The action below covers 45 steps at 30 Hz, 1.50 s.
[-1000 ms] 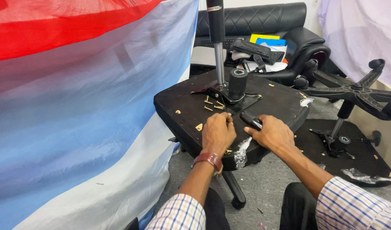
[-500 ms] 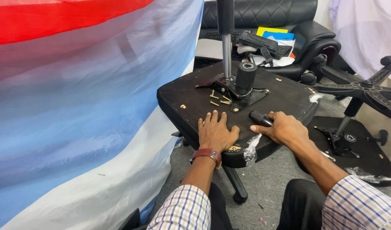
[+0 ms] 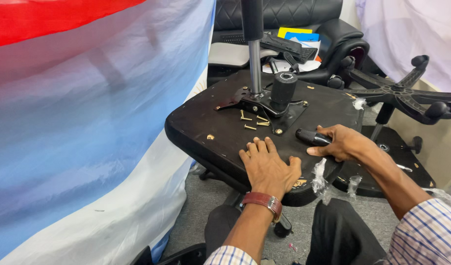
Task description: The person is assembling a chair by attaching the seat to the base using a screwdriver and screws. They align the seat, insert screws, and tighten them to secure the connection.
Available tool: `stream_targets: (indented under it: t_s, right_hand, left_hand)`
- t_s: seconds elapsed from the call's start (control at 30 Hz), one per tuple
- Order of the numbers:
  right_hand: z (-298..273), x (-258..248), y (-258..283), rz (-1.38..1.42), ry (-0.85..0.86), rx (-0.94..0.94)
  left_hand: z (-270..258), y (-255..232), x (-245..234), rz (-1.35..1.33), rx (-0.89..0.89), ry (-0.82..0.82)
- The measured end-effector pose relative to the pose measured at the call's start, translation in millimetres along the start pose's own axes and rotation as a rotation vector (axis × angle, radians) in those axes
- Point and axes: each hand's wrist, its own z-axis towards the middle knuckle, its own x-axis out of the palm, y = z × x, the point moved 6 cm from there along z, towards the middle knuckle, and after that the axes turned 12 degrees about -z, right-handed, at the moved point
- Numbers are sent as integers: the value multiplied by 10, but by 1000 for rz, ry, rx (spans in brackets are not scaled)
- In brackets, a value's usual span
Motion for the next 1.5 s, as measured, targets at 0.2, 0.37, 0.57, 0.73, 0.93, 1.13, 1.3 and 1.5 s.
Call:
stream_targets:
  t_s: [0.2,0.37,0.57,0.73,0.93,1.13,1.3,1.5]
  right_hand:
    - [112,-30,-419,82,91,56]
    - [62,-257,-366,-160,6,6]
    - [-279,-178,113,-182,-145,180]
    - [-363,-159,232,-97,-115,190]
    - [-161,-130,127,-18,-46,84]
    - [19,-116,42,12,-4,9]
    - [74,-138,-5,95,28,-47]
    - [64,-227,-66,12,79,-76]
  left_hand:
    - [-135,-292,-13,-101,76,-46]
    - [169,-200,-72,-154,103,90]
    - [630,468,-236,-139,118,-112]
    - [820,797,-43,-84,43,59]
    - [782,796,63,-40,-43,94]
    - [685,692,52,-61,-92,94]
    - [544,551,38,-74,-89,32]
    - [376,333,52,-57,-159,86]
